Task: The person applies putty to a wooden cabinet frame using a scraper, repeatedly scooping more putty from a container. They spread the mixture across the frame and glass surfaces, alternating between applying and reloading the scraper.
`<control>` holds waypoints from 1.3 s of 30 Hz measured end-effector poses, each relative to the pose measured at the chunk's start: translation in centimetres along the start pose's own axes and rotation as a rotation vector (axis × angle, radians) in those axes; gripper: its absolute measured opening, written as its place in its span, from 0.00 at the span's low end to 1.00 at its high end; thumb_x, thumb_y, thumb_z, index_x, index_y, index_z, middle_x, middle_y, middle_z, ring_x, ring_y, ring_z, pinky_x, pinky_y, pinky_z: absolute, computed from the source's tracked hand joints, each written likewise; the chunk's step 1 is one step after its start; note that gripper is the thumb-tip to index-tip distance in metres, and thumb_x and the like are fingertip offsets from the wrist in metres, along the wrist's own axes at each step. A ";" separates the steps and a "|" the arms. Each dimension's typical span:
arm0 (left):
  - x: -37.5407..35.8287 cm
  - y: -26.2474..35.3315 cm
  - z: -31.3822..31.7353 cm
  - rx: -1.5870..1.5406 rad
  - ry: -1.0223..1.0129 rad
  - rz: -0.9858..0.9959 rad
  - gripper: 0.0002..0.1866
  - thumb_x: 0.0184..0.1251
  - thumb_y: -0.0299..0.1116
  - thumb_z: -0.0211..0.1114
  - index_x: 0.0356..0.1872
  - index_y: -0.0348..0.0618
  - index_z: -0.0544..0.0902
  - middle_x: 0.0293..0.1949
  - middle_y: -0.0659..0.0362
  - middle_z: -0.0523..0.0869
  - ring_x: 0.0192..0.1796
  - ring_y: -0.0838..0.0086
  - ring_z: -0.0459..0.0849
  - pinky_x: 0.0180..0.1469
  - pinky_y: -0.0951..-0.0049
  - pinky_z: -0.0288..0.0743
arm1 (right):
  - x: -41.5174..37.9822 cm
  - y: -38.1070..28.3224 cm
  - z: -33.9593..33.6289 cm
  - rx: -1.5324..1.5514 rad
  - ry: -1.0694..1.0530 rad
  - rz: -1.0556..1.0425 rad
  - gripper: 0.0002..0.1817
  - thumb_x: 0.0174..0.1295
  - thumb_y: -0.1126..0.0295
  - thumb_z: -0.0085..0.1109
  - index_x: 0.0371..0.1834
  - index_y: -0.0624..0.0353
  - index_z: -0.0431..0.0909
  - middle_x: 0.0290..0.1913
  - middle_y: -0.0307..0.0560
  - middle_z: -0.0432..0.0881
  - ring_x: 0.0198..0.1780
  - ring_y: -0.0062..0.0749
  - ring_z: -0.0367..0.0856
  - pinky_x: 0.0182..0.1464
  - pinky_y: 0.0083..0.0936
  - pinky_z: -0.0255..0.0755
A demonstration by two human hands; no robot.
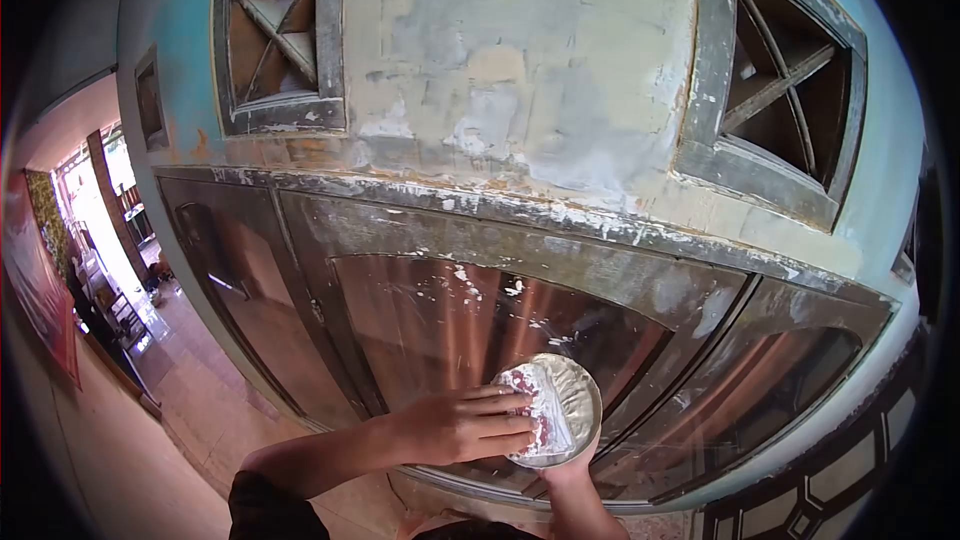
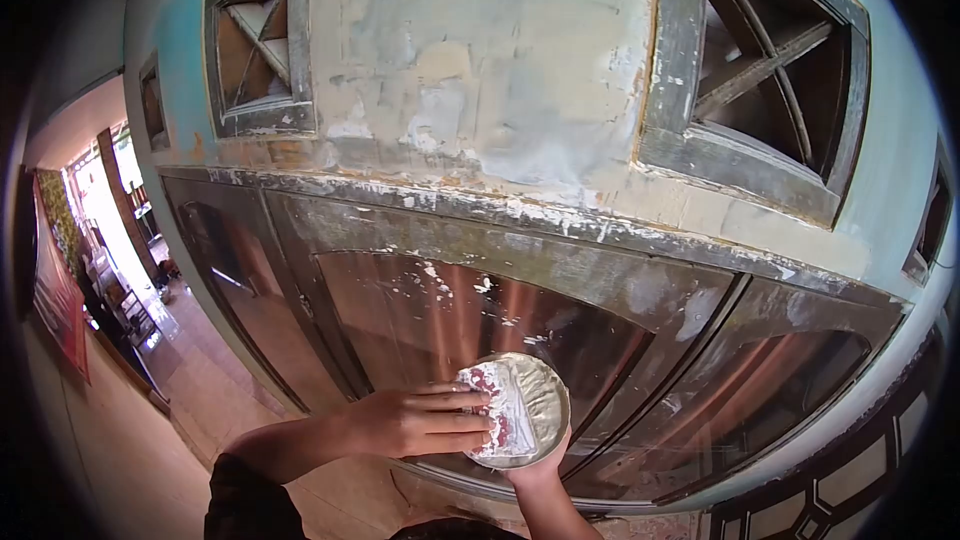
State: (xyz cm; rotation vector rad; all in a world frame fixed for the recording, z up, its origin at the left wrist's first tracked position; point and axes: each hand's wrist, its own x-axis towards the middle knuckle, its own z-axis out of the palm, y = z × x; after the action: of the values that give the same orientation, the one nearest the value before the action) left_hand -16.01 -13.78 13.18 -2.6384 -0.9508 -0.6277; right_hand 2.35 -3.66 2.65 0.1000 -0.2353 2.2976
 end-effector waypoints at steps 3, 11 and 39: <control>0.4 -0.3 1.1 -0.060 -0.045 -0.002 0.16 0.68 0.31 0.61 0.55 0.46 0.85 0.62 0.61 0.83 0.71 0.59 0.76 0.71 0.56 0.74 | -0.6 -0.7 -0.3 0.015 -0.062 0.008 0.37 0.75 0.45 0.34 0.76 0.61 0.64 0.71 0.64 0.72 0.68 0.58 0.76 0.70 0.54 0.73; 1.0 -0.3 2.4 -0.067 -0.019 0.017 0.16 0.68 0.32 0.62 0.56 0.45 0.85 0.64 0.61 0.82 0.72 0.59 0.75 0.72 0.54 0.74 | -0.9 -1.6 -0.2 0.071 0.005 0.011 0.38 0.74 0.42 0.35 0.74 0.62 0.67 0.69 0.64 0.75 0.64 0.58 0.80 0.64 0.53 0.77; -0.7 0.0 2.1 0.009 -0.044 -0.057 0.18 0.70 0.33 0.61 0.58 0.45 0.84 0.65 0.61 0.82 0.73 0.59 0.74 0.72 0.55 0.75 | 1.4 -1.0 -1.6 0.024 -0.076 0.096 0.37 0.74 0.43 0.34 0.74 0.62 0.67 0.70 0.64 0.73 0.67 0.60 0.76 0.69 0.55 0.72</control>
State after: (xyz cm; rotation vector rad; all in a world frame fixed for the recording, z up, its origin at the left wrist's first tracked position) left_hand -15.86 -13.38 11.01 -2.6358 -1.0422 -0.5786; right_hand 2.20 -1.67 1.40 0.1925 -0.2570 2.3949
